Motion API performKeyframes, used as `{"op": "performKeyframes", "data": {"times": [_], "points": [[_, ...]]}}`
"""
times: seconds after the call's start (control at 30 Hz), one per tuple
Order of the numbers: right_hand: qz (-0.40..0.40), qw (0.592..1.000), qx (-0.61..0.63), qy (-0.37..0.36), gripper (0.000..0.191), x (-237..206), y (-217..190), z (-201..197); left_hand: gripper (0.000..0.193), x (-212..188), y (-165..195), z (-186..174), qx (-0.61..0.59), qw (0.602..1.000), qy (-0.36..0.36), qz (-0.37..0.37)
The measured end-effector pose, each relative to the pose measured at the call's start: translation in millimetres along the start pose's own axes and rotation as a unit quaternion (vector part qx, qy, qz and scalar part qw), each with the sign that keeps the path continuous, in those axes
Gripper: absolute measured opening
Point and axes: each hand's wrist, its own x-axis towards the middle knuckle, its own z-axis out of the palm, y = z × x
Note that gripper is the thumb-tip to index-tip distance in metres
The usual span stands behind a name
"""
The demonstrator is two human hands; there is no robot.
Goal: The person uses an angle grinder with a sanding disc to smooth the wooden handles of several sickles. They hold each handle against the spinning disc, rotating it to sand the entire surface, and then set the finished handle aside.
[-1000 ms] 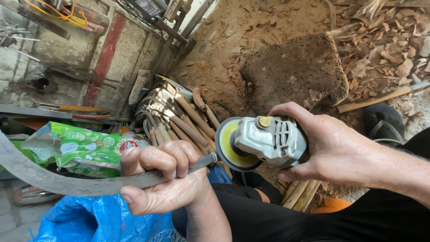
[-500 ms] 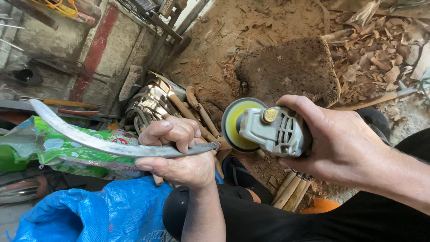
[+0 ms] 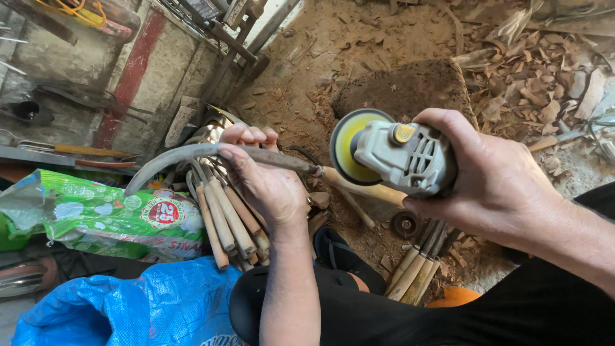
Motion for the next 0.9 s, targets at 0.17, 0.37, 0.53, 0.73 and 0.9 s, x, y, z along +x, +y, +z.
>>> {"op": "performKeyframes", "data": {"times": [0.17,0.37,0.53,0.73,0.9], "points": [[0.058,0.998,-0.008,0.009,0.097,4,3,-6,0.058,6,-19,-12,-0.008,0.998,0.011,-0.06],[0.075,0.997,-0.014,0.03,0.097,8,8,-5,0.056,16,-35,-23,-0.018,0.998,0.043,-0.048],[0.075,0.996,0.012,0.043,0.098,7,13,-7,0.054,17,-46,-29,0.019,0.998,0.059,0.005],[0.095,0.993,0.048,0.056,0.097,7,12,-11,0.051,20,-63,-44,0.047,0.996,0.075,0.034],[0.069,0.993,0.066,0.068,0.095,7,9,-14,0.03,25,-61,-58,0.209,0.976,0.027,0.055]]}}
